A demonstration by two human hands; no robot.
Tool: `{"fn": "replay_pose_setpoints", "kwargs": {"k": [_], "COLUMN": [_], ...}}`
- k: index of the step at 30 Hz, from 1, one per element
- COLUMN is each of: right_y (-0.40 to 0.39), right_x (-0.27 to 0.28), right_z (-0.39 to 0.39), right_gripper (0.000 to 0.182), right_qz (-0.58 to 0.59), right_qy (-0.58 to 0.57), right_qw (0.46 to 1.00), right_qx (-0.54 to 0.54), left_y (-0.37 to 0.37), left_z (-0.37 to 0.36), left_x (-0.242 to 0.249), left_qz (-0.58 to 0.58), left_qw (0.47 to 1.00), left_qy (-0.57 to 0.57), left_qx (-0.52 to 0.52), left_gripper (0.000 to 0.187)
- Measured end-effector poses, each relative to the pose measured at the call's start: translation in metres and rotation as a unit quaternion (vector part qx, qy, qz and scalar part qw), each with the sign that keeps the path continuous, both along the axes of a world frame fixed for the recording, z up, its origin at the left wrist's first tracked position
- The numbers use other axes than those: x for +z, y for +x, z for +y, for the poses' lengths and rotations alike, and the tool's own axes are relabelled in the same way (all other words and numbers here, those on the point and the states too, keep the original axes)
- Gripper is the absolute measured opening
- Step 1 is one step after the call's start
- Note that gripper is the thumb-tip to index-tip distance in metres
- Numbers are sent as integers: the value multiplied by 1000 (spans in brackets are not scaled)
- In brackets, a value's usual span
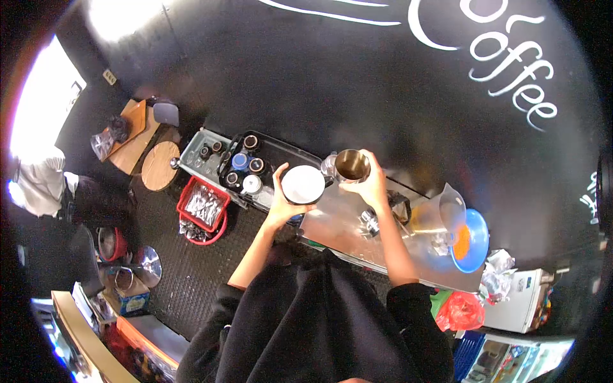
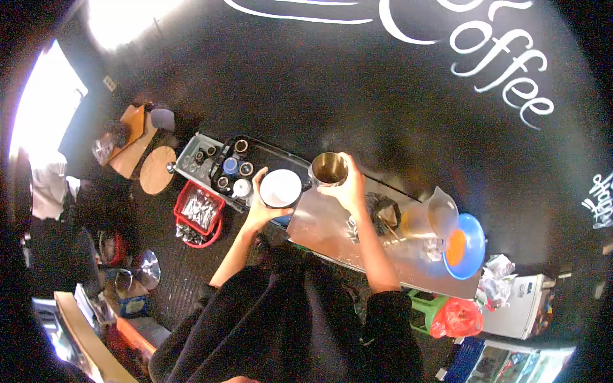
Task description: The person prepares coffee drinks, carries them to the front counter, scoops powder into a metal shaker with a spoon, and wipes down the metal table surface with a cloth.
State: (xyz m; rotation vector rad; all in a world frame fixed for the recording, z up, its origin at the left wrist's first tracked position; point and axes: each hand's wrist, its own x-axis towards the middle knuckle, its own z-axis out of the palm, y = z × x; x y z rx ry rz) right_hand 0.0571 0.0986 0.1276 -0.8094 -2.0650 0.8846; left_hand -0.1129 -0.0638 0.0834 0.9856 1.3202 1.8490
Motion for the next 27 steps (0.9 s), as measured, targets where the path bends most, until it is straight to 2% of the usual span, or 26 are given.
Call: {"fn": "replay_pose_setpoints", "kwargs": {"k": [1,2,3,4,5,6,7,8,9,10,11,12,14,15,16,18,20,22,23,24,26,27], "right_y": [-6,-11,-18,-25,-32,-39,-43,-49,-54,-59,-61,-65,-73,-78,-82,-85,-84,-86,-87,-90,-96,-99], "right_x": [1,2,6,8,10,10,1,-6,-12,-15,-16,-14,-25,-24,-24,-22,-48,-57,-59,-59,-54,-53], "right_z": [0,0,-2,-7,-12,-17,-13,-11,-12,-16,-21,-25,-30,-33,-37,-49,-50,-57,-62,-65,-70,-72], "right_gripper": [79,79,79,79,79,79,78,78,79,79,78,77,77,77,77,78,80,81,81,81,81,80], "right_qz": [0,66,128,129,80,29,8,8,78,148,137,93,9,19,20,51,43,44,47,49,71,59], "right_qy": [1,-151,-299,-300,-152,1,20,21,-139,-295,-330,-286,-91,-69,-69,-205,-158,-159,-154,-152,-148,-124], "right_qw": [1000,985,942,941,983,999,998,998,981,933,926,948,995,997,997,976,982,979,977,976,972,973], "right_qx": [8,48,84,88,67,43,65,63,107,146,124,107,42,35,27,-55,-90,-122,-140,-147,-171,-187], "left_y": [-7,-15,-22,-32,-43,-52,-61,-73,-89,-103,-117,-135,-166,-179,-190,-208,-227,-237,-246,-251,-254,-250], "left_z": [-4,-7,-12,-15,-18,-21,-25,-25,-23,-21,-15,-7,8,18,29,51,79,106,124,136,156,162], "left_x": [-8,-15,-20,-27,-34,-37,-37,-41,-55,-65,-75,-83,-96,-95,-93,-91,-111,-120,-143,-146,-148,-148], "left_qz": [-1,-1,-28,-27,-6,15,23,23,66,109,112,114,259,251,279,346,356,358,351,354,297,334], "left_qw": [1000,1000,999,1000,1000,999,998,998,995,989,988,989,953,949,939,902,884,852,842,842,791,761], "left_qy": [-6,-11,-14,-15,-27,-40,-59,-58,-72,-86,-91,-88,-140,-180,-194,-253,-302,-383,-408,-403,-528,-554], "left_qx": [-1,-2,-3,1,9,15,25,23,35,44,46,39,71,53,53,56,30,-20,-44,-48,-91,-47], "left_gripper": [112,109,101,101,98,96,94,94,95,95,94,94,96,96,96,96,99,106,114,114,120,118]}}
